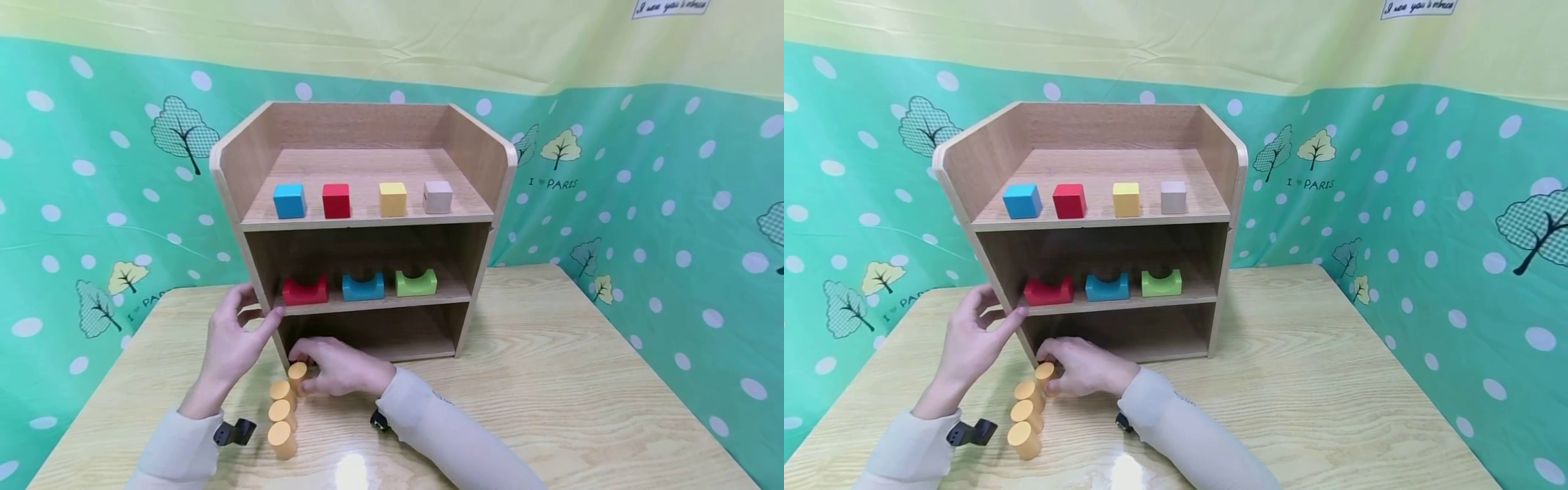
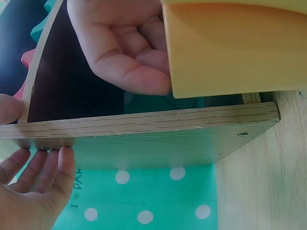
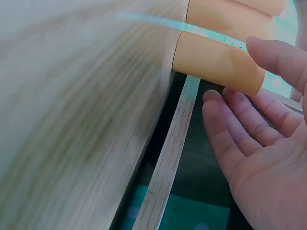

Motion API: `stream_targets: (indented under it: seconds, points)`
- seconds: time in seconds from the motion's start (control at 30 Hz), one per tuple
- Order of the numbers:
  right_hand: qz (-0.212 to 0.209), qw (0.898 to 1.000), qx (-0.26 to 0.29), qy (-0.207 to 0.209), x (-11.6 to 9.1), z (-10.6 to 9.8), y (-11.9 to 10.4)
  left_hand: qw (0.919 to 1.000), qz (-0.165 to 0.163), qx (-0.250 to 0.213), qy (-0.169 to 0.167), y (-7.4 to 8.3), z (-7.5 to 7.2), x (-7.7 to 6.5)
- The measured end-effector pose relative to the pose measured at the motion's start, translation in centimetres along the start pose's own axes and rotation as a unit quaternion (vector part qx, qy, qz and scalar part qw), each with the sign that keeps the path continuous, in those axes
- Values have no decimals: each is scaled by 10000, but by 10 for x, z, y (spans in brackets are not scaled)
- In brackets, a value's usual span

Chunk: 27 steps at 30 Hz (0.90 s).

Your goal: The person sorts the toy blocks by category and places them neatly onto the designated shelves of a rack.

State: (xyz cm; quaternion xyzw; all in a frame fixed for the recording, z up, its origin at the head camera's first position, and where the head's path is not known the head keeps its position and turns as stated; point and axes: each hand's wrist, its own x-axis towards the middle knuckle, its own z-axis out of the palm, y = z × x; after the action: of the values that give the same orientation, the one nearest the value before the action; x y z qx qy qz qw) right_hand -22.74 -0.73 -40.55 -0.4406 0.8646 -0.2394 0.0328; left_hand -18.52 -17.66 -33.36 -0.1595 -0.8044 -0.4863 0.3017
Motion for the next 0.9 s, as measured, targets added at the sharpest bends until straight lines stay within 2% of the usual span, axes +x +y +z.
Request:
stream_targets:
  seconds: [0.33,0.73,0.9]
  points:
    - [308,9989,358,36,2,4,-1,10000,5,-45,37,-1,0,0]
    - [14,9993,374,47,0,1,5,10000,30,-21,0,-2,-1,-1]
    - [-59,9977,647,204,-2,-6,8,10000,23,-22,-5,-1,-1,0]
